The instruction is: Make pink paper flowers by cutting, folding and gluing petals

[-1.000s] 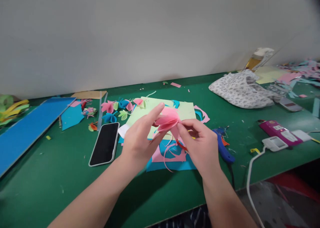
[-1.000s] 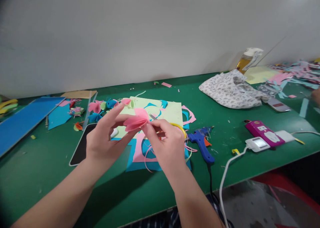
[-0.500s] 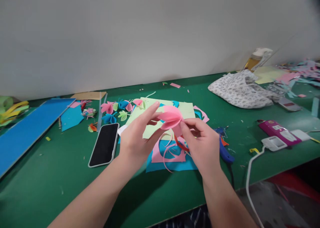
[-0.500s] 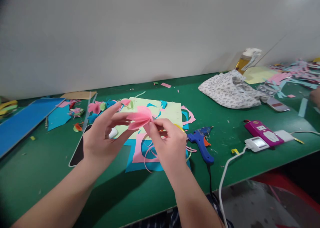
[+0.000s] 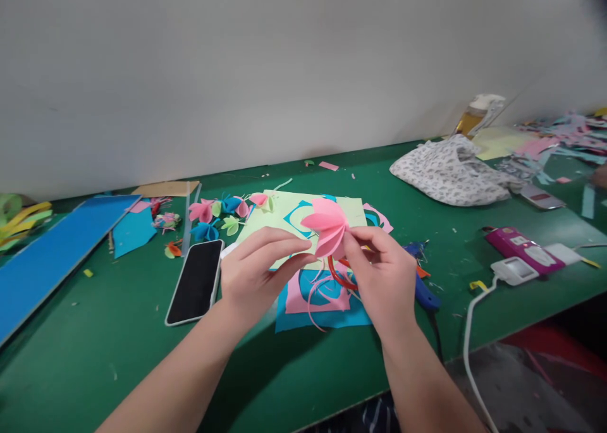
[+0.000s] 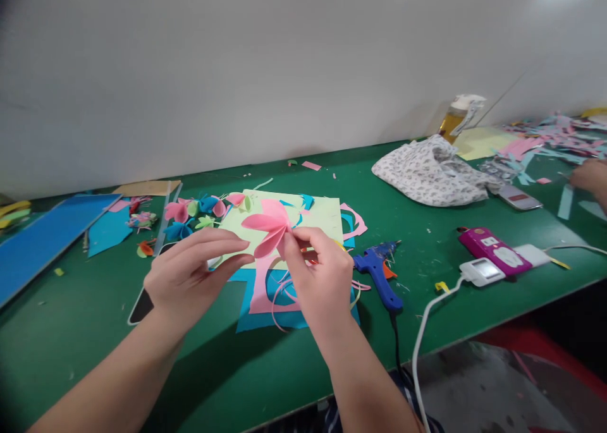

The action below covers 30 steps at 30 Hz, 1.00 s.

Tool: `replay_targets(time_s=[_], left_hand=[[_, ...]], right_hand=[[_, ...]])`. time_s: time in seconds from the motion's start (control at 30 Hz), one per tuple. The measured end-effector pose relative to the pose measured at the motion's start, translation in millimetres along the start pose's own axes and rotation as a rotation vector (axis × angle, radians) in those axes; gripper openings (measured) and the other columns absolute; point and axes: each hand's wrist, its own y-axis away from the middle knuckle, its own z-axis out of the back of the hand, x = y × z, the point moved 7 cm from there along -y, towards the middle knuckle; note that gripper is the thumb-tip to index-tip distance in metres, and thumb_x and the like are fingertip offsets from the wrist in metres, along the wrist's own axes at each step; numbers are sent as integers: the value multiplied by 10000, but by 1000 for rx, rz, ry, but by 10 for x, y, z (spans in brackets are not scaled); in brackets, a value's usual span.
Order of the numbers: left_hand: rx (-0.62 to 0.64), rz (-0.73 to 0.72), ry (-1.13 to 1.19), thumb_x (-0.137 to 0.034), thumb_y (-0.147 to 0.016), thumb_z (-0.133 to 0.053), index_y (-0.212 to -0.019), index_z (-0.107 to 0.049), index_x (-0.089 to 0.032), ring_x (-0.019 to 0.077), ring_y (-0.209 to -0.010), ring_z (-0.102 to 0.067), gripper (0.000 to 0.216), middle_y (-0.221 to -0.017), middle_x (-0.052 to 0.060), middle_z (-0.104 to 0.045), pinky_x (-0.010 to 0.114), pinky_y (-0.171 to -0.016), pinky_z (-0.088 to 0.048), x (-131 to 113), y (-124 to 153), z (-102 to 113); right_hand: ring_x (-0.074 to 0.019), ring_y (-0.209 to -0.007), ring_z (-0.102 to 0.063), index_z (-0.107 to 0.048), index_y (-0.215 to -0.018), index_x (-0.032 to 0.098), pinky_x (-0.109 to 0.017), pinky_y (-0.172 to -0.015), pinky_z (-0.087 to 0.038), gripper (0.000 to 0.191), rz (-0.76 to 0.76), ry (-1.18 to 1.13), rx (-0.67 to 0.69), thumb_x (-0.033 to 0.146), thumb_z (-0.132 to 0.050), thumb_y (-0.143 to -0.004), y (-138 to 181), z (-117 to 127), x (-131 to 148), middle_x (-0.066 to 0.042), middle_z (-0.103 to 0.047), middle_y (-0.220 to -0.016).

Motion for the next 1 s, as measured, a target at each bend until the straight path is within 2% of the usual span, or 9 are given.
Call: replay_targets(time_s=[0.13, 0.2, 0.43, 0.7, 0.9, 1.0], left_hand=[[44, -116, 48, -117, -667, -756, -915, -640, -178, 119, -707, -632, 280, -774, 7, -657, 234, -644, -545, -41, -36, -17], [54, -122, 44, -125, -670, -755, -927, -636, -187, 119, -703, -630, 290, -773, 3, -655, 236, -638, -547, -29, -42, -17], [33, -37, 74, -88, -683, -736, -940, -638, -200, 124, -700, -632, 296, -784, 6, -666, 246, -622, -542, 56, -11, -9], [-16, 93, 74, -102, -702, -723, -889, -643, -187, 105, -662, -610, 220, -767, -5, -681, 231, -607, -510, 136, 0, -18], [-29, 157, 32, -165, -710, -729, -873, -620, -181, 87, -614, -596, 196, -747, -12, -667, 196, -566, -504, 168, 9, -14], [-32, 2, -48, -128, -716, -717, -868, -588, -177, 84, -603, -574, 205, -695, -20, -624, 193, -549, -487, -13, -4, -13]], right_hand=[[-118, -562, -656, -663, -750, 204, -217, -504, -521, 57, -12, -7, -7, 220, -621, -785, 8, -10, -28, 29, -694, -664], [-111, -549, -650, -662, -751, 201, -204, -489, -510, 58, -3, -8, 3, 220, -621, -786, 10, -18, -16, 32, -687, -646], [-70, -496, -616, -620, -720, 185, -169, -493, -491, 88, 190, 37, 46, 155, -596, -800, 14, -63, 117, 47, -657, -623], [-105, -572, -636, -620, -761, 171, -217, -558, -517, 88, 368, 180, 93, 171, -573, -834, 86, -140, 185, 11, -683, -681], [-83, -491, -609, -618, -739, 176, -191, -500, -501, 93, 338, 155, 18, 168, -579, -823, 58, -96, 162, 27, -673, -633], [-85, -493, -620, -626, -740, 184, -185, -493, -502, 75, 273, 150, -35, 179, -598, -809, 31, -46, 119, 35, -674, -626]])
